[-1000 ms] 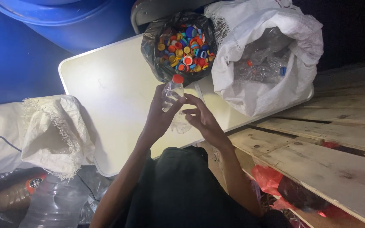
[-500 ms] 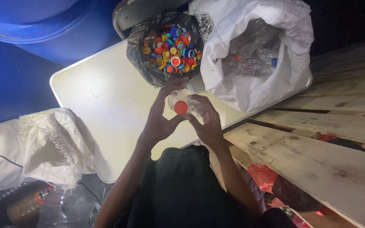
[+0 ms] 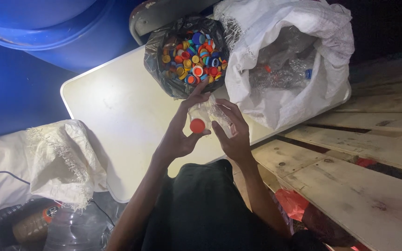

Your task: The person repeatedly picks up clear plastic bottles from a white sack, unscrews the caps by hand, and places the caps into a black bag filled with colorful bottle caps. The empty bottles are then placed into a separate white sack. This process is repeated continuously throughout the video.

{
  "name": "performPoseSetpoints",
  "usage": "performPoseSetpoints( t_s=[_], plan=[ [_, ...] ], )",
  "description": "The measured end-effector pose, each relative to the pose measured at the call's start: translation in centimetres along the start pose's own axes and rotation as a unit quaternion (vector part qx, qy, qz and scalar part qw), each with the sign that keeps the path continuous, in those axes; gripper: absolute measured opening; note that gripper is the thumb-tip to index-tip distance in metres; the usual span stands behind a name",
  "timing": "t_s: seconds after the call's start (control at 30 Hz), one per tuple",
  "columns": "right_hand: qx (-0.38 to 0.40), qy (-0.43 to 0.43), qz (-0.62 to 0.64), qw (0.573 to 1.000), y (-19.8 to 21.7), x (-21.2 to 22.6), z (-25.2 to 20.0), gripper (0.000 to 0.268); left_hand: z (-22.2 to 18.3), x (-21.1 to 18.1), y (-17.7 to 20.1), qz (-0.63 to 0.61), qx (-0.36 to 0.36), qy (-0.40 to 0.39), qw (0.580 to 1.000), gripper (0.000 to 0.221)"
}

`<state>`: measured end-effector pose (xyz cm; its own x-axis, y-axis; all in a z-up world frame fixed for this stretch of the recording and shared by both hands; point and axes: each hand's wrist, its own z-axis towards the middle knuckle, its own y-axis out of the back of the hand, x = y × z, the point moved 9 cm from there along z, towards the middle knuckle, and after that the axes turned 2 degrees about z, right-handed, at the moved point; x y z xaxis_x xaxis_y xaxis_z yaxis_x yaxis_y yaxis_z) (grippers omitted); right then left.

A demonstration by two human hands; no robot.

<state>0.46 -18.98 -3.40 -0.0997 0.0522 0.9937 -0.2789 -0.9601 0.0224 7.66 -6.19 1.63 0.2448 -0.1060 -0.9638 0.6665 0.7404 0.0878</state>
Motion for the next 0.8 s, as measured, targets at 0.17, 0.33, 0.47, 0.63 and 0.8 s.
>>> performPoseSetpoints(
  t_s=[0.17, 0.33, 0.47, 0.63, 0.8],
  plan=[
    [-0.003, -0.005, 0.001, 1.000, 0.5, -1.2, -0.1, 0.044, 0.2, 0.5, 0.1, 0.027, 0.002, 0.011, 1.000, 0.075],
    [-0.039, -0.024, -0.042, 0.998, 1.2, -3.3, -0.2, 0.041, 0.0, 3.4, 0.4, 0.068, -0.043, 0.048, 0.996, 0.076],
    [-0.103, -0.109, -0.011, 0.989, 2.7, -7.5, -0.8, 0.042, 0.2, 6.6, 0.3, 0.102, -0.084, 0.145, 0.981, 0.067],
    [-0.162, -0.189, 0.061, 0.967, 3.8, -10.7, -2.1, 0.048, 1.2, 9.5, -3.4, 0.102, -0.029, 0.156, 0.982, 0.061],
    [-0.285, -0.199, 0.030, 0.937, 9.0, -13.4, -3.2, 0.048, 4.4, 11.5, -9.3, 0.070, 0.072, 0.170, 0.980, 0.065]
  ],
)
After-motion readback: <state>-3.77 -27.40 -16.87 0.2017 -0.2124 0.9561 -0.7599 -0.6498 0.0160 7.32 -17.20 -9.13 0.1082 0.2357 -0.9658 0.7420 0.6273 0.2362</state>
